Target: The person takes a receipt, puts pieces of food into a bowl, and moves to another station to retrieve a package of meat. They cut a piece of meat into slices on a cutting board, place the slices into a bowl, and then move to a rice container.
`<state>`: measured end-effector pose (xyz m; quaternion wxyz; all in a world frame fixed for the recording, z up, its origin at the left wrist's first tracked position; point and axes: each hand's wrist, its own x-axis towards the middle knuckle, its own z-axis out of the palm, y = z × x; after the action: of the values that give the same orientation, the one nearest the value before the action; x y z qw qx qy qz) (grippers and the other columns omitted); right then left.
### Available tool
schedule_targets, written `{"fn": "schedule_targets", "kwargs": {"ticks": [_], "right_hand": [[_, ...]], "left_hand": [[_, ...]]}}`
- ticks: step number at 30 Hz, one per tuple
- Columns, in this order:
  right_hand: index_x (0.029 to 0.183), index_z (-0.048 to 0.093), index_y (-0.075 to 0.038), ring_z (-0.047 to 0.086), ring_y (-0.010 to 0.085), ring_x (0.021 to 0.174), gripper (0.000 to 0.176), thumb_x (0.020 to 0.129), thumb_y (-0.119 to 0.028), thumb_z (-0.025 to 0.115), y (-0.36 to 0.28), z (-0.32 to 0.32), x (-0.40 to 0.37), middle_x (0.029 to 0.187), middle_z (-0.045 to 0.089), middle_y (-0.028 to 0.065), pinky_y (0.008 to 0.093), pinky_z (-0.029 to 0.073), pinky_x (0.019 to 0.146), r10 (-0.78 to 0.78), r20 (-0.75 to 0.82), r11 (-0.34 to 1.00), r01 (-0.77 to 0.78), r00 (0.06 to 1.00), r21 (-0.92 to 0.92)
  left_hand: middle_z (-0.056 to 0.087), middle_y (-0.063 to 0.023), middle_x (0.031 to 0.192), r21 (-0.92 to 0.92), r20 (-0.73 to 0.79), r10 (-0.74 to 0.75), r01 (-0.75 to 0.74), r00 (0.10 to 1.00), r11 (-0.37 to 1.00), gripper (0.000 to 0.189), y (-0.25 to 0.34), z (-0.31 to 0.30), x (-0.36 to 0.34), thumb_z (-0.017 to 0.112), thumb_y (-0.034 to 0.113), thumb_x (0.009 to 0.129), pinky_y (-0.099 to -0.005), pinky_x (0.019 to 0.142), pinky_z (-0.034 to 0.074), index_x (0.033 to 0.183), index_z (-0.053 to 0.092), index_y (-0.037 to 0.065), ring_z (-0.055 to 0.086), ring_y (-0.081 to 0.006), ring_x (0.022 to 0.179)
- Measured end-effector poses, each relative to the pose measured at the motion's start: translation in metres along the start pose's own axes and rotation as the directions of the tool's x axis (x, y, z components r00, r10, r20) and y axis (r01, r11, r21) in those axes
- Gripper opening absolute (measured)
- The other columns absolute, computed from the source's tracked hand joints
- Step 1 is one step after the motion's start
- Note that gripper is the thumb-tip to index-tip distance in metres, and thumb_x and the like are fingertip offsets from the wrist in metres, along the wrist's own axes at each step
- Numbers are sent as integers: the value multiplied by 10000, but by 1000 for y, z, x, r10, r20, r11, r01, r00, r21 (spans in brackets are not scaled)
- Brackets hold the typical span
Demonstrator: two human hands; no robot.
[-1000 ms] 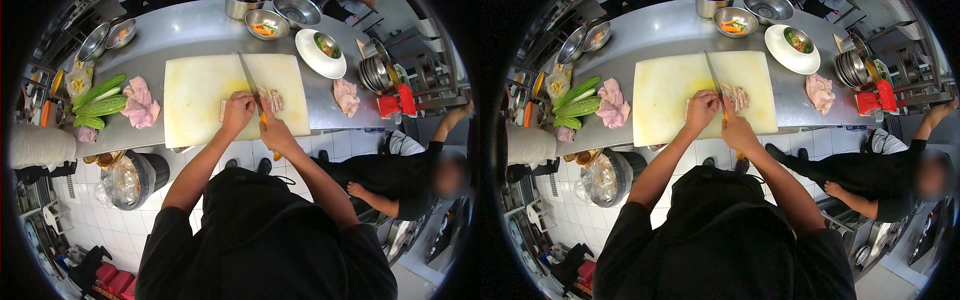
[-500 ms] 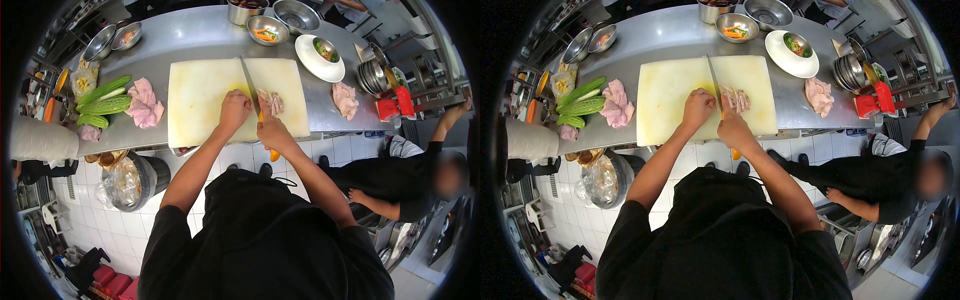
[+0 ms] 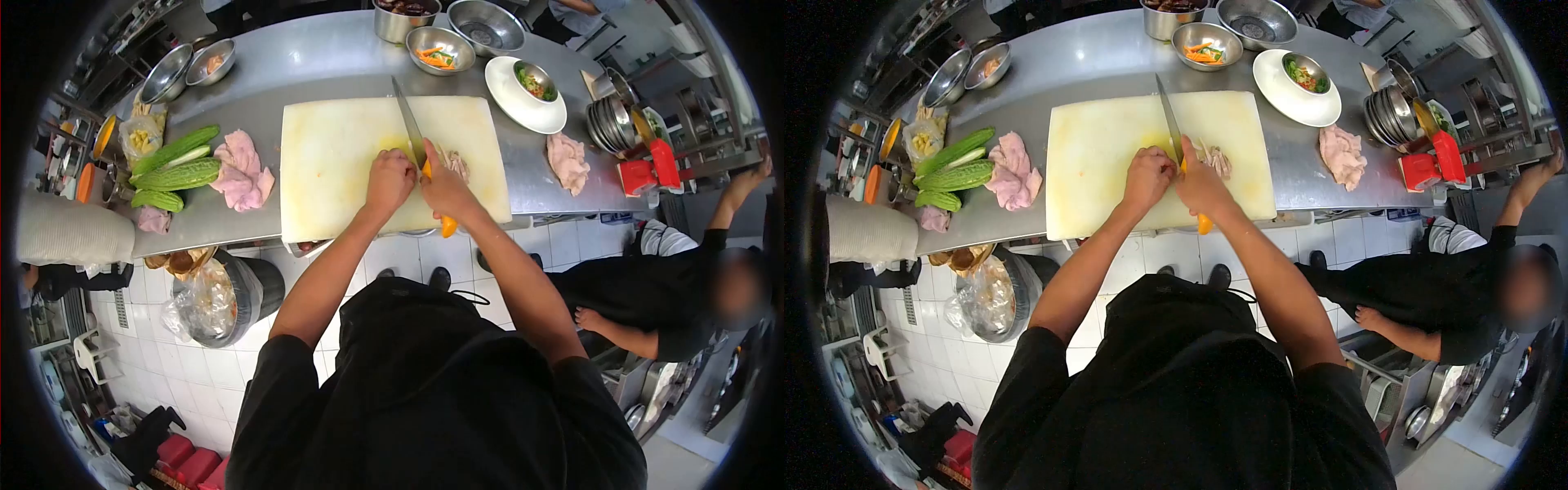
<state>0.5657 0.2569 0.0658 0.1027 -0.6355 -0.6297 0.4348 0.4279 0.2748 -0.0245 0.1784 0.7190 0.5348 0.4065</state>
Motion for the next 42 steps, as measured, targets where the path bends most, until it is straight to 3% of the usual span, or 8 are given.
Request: {"fn": "schedule_targets", "kwargs": {"ticks": [4, 13, 18, 21, 24, 30, 33, 42], "right_hand": [[1524, 234, -144, 657, 258, 626, 661, 919, -158, 499, -16, -30, -19, 932, 653, 205, 350, 537, 542, 17, 23, 1000, -18, 1000, 25], [1484, 324, -136, 637, 432, 900, 611, 905, -157, 517, 26, -20, -49, 1060, 642, 282, 430, 482, 857, -79, -137, 989, 95, 987, 116], [1461, 360, -131, 642, 421, 892, 648, 842, -102, 551, 32, -26, -58, 1006, 657, 257, 430, 493, 824, -154, -229, 980, 179, 961, 92], [1407, 414, -123, 634, 416, 921, 649, 783, -58, 583, 32, -28, -63, 1020, 649, 245, 443, 495, 823, -233, -294, 972, 233, 927, -36], [1317, 473, -115, 625, 418, 937, 608, 734, -23, 617, 41, -19, -63, 1041, 632, 234, 460, 499, 820, -353, -392, 936, 318, 850, -153], [1126, 515, -51, 612, 401, 962, 464, 696, 9, 678, 58, -12, -59, 1072, 623, 198, 452, 494, 831, -417, -421, 902, 312, 805, -298], [1043, 511, -26, 598, 394, 943, 390, 689, 19, 668, 62, -7, -59, 998, 608, 197, 461, 473, 824, -465, -399, 875, 340, 791, -344], [992, 505, -30, 584, 410, 893, 326, 697, 24, 633, 56, 13, -69, 938, 580, 203, 489, 461, 784, -503, -336, 841, 361, 796, -404]], "left_hand": [[658, -125, 868, 44, 15, -21, 20, 1000, 999, 82, 3, -2, 1, 643, 19, 741, -414, 788, 506, 770, 719, 26, 590, -327, 864], [680, -136, 902, 21, -9, -125, 125, 992, 992, 170, 8, -19, 5, 635, 41, 771, -401, 800, 515, 918, 720, 29, 631, -325, 881], [683, -166, 908, 232, 53, -120, 104, 991, 967, 226, 16, -12, 0, 656, 70, 760, -409, 807, 526, 968, 717, 5, 654, -340, 870], [688, -164, 929, 185, 31, -107, 99, 994, 978, 231, 18, -3, 4, 688, 108, 777, -375, 759, 545, 968, 711, -19, 673, -306, 813], [669, -171, 939, -279, 129, -359, 381, 924, 881, 185, 27, -5, 11, 707, 113, 781, -374, 715, 549, 931, 718, 5, 669, -305, 814], [678, -95, 907, -170, -113, -187, 167, 976, 971, 161, 50, -32, 5, 746, 129, 803, -333, 677, 525, 921, 734, 20, 650, -223, 782], [636, -85, 859, 26, -54, 137, -136, 989, 990, 120, 64, -37, 9, 766, 112, 749, -362, 724, 503, 846, 734, 49, 606, -257, 834], [645, -128, 840, 251, 224, 227, -281, 948, 926, 101, 54, 2, 62, 663, 60, 780, -394, 785, 498, 839, 740, 33, 607, -311, 863]]}}
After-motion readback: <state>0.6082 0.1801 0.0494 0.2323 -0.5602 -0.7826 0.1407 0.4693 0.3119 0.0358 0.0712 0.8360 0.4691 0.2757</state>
